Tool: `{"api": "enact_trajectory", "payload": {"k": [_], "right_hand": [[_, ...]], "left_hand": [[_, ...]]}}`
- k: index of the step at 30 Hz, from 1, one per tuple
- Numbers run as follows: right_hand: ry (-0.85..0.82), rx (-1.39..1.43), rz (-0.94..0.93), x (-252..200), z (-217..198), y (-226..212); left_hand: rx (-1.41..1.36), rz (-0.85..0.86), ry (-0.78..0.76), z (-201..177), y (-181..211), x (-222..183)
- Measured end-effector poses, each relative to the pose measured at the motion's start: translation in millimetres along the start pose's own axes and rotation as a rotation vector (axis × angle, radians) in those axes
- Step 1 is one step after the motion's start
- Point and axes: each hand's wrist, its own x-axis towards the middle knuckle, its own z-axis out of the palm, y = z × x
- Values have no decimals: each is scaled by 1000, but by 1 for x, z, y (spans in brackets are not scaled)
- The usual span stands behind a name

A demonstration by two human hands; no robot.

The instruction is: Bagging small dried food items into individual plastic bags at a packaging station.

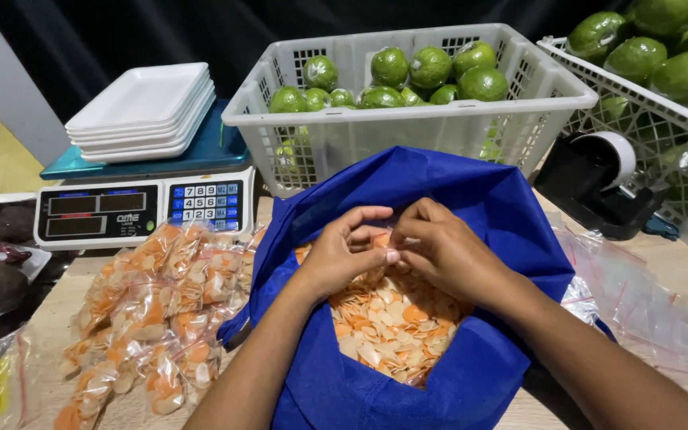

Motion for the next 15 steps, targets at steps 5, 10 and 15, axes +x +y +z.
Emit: {"api": "enact_trajectory", "payload": {"k": [5,10,15], "right_hand": [[144,103,41,3,-6,-2],[206,131,109,3,-10,-5],[265,218,125,3,-10,-12]], "left_hand": [[19,27,73,2,4,3],[45,26,89,3,-4,4],[47,0,39,4,0,0]]}}
